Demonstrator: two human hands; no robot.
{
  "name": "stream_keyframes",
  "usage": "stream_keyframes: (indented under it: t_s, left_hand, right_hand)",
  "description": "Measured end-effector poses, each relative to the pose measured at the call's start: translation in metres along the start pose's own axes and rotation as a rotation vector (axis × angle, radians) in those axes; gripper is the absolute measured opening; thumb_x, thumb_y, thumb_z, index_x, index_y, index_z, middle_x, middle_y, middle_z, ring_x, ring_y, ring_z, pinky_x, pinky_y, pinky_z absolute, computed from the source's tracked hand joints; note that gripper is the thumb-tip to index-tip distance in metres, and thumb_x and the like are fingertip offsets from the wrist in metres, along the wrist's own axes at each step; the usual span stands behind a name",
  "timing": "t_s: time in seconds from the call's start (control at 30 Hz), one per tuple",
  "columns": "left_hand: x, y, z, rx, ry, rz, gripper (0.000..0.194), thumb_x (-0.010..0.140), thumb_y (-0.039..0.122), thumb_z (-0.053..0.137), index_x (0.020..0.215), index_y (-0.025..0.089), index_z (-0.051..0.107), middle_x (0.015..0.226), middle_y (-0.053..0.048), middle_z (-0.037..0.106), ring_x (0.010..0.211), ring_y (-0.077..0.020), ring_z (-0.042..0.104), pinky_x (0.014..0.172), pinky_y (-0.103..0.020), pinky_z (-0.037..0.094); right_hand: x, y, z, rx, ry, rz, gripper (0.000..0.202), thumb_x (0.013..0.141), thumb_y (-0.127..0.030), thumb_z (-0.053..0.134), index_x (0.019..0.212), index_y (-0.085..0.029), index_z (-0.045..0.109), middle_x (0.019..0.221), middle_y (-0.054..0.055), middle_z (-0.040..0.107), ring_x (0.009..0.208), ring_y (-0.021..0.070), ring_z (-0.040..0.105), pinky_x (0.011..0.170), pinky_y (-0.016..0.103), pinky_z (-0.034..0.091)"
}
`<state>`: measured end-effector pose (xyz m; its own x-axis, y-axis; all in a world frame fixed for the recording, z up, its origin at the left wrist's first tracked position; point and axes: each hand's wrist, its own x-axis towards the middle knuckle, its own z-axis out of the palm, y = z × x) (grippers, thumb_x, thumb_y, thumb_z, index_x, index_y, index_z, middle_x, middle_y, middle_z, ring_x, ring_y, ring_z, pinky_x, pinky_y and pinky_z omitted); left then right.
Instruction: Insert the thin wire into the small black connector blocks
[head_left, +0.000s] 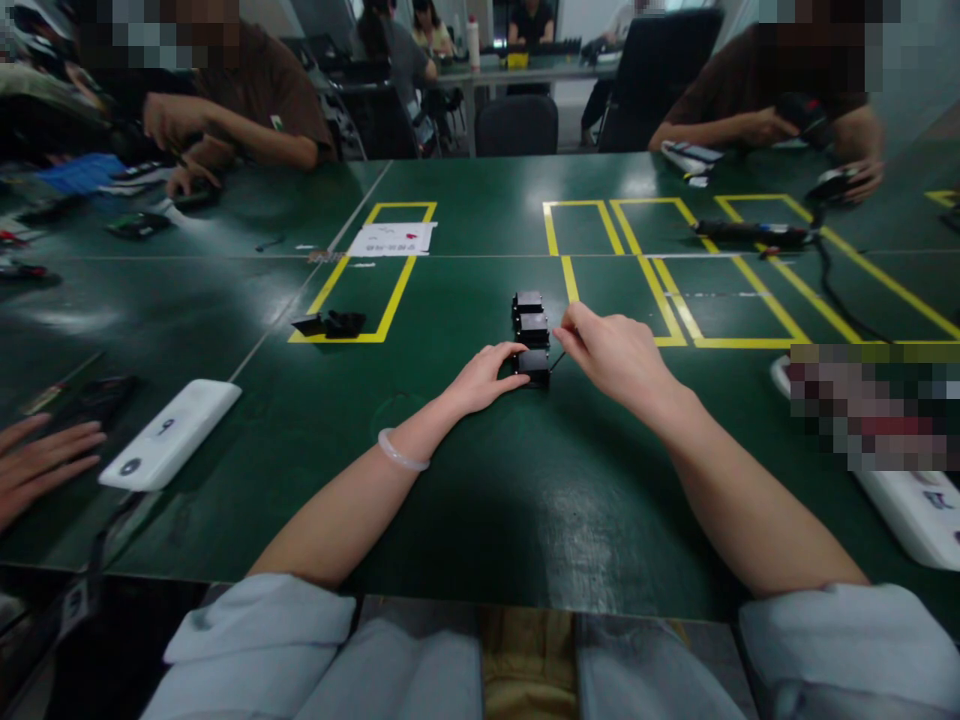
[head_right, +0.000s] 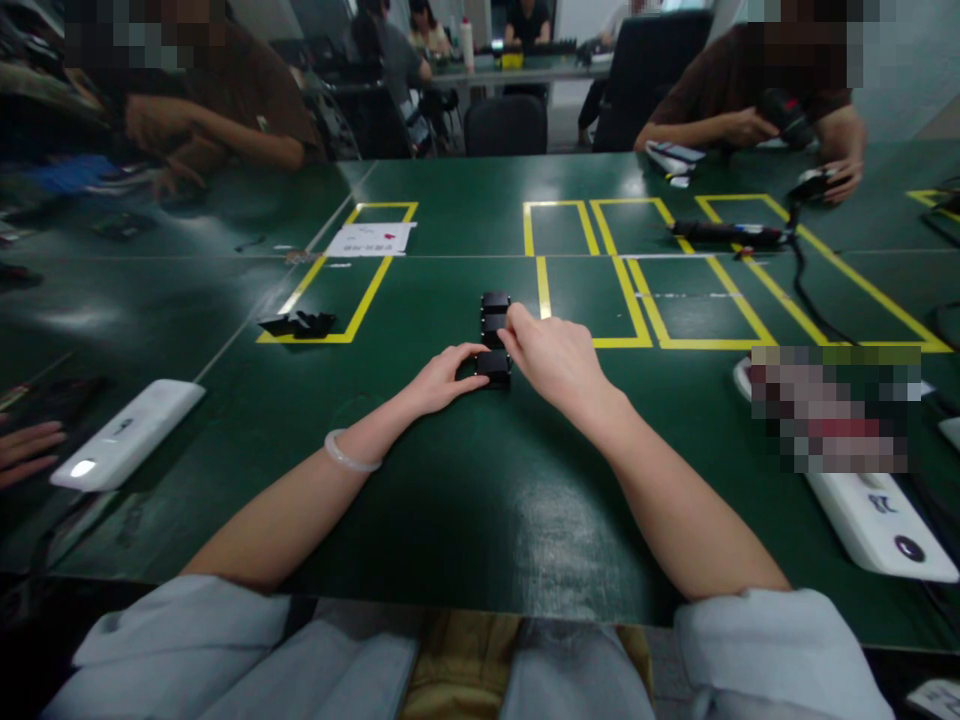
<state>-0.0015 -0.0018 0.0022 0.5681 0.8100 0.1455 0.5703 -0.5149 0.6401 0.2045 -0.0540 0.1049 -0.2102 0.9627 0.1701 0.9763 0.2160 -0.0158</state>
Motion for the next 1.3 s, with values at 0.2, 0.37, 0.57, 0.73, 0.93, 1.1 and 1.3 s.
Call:
stream_keyframes:
  t_s: [0.2,0.37,0.57,0.73,0.93,1.1,1.3]
  left_hand:
    - [0.0,-0.0012,0.0008,0.0,0.006,0.01,0.043,0.09,0.037,0.064,0.129,0.02,0.055,0.132,-0.007,0.061,0.118,-0.0261,0.056,0.103,-0.04,0.043]
    - [0.0001,-0.0015,0.0009,0.0,0.006,0.014,0.044,0.09,0.036,0.064,0.129,0.02,0.055,0.133,-0.008,0.061,0.118,-0.0265,0.056,0.103,-0.041,0.042]
    - [-0.0001,-0.0021,0.0014,-0.001,0.005,0.008,0.043,0.09,0.037,0.064,0.129,0.021,0.055,0.133,-0.007,0.061,0.118,-0.0267,0.056,0.103,-0.042,0.043]
    - [-0.0007,-0.0013,0.0003,-0.006,0.005,0.01,0.043,0.09,0.037,0.063,0.129,0.02,0.055,0.133,-0.008,0.061,0.119,-0.0267,0.056,0.103,-0.041,0.042]
    - [-0.001,-0.001,-0.0001,0.004,0.003,0.016,0.042,0.091,0.038,0.063,0.128,0.021,0.055,0.133,-0.007,0.061,0.118,-0.0266,0.056,0.103,-0.041,0.042]
    - [-0.0002,-0.0051,0.0023,0.002,0.011,0.04,0.043,0.091,0.039,0.062,0.129,0.021,0.055,0.133,-0.007,0.061,0.119,-0.026,0.055,0.103,-0.041,0.042]
    - [0.0001,-0.0077,0.0037,0.005,0.017,0.034,0.044,0.091,0.04,0.063,0.13,0.022,0.054,0.133,-0.007,0.061,0.118,-0.0258,0.056,0.103,-0.041,0.043]
  right_hand:
    - [0.0,0.0,0.0028,0.061,0.029,-0.023,0.032,0.099,-0.033,0.031,0.118,-0.02,0.053,0.086,0.006,0.071,0.071,0.0191,0.063,0.055,0.029,0.02]
    - [-0.0004,0.0007,0.0019,0.098,0.032,-0.03,0.032,0.099,-0.04,0.033,0.114,-0.021,0.055,0.084,0.005,0.071,0.072,0.0193,0.063,0.055,0.028,0.021]
    - [0.0007,-0.0007,0.0005,0.003,0.0,0.006,0.035,0.101,-0.037,0.03,0.114,-0.02,0.058,0.087,0.008,0.073,0.07,0.019,0.062,0.056,0.029,0.019]
    - [0.0002,-0.0005,0.0025,0.073,0.027,-0.024,0.033,0.099,-0.031,0.03,0.12,-0.02,0.052,0.087,0.007,0.071,0.069,0.0177,0.061,0.055,0.029,0.021]
    - [0.0007,0.0013,0.0035,0.046,0.038,-0.014,0.035,0.1,-0.044,0.033,0.11,-0.021,0.057,0.081,0.005,0.071,0.07,0.0199,0.063,0.055,0.029,0.021]
    - [0.0017,0.0011,0.0048,-0.002,0.044,-0.002,0.033,0.1,-0.036,0.031,0.113,-0.021,0.058,0.083,0.007,0.072,0.069,0.0202,0.063,0.055,0.029,0.02]
    - [0.0,0.0005,0.0035,0.074,0.042,-0.028,0.032,0.098,-0.031,0.031,0.119,-0.02,0.053,0.087,0.007,0.071,0.07,0.0188,0.062,0.056,0.029,0.021]
